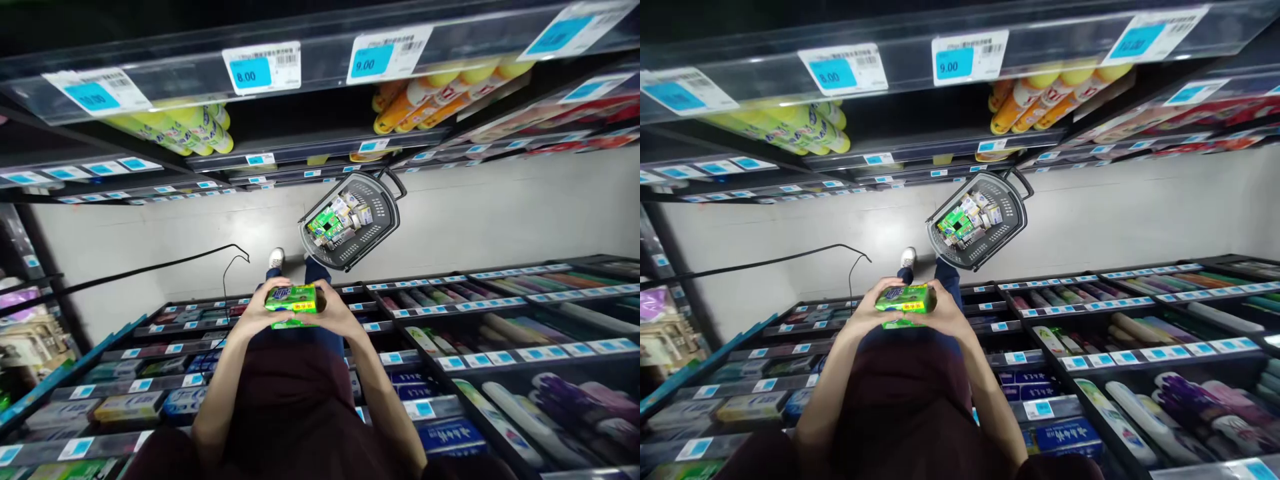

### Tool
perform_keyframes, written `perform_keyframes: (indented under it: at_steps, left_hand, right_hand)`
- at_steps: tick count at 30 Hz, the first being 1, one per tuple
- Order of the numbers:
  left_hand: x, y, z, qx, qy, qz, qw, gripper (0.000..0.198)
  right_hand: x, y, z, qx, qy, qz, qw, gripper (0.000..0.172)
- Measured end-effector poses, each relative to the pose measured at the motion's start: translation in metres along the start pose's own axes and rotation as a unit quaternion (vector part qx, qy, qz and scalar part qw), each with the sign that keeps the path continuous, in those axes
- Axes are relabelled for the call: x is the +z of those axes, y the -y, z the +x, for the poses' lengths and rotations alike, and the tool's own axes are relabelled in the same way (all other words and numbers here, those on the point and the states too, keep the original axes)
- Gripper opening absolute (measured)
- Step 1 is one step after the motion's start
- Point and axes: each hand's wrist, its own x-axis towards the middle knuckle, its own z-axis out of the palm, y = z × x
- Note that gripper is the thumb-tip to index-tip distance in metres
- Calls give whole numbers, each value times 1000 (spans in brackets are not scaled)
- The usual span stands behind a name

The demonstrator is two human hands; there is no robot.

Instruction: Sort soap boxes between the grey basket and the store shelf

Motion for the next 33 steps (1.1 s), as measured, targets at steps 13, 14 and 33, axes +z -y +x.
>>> perform_keyframes:
  at_steps: [13, 14, 33]
  left_hand:
    - [-9, 7, -6, 22, -100, -52, 993, 71]
    - [-11, 7, -9, 30, -112, -76, 990, 72]
    - [38, 104, -22, -92, -178, -327, 924, 46]
  right_hand:
    - [-19, 73, 64, -73, 222, -256, 938, 56]
    - [-14, 81, 67, -84, 224, -268, 933, 52]
    - [-14, 304, 63, -407, -133, -65, 901, 63]
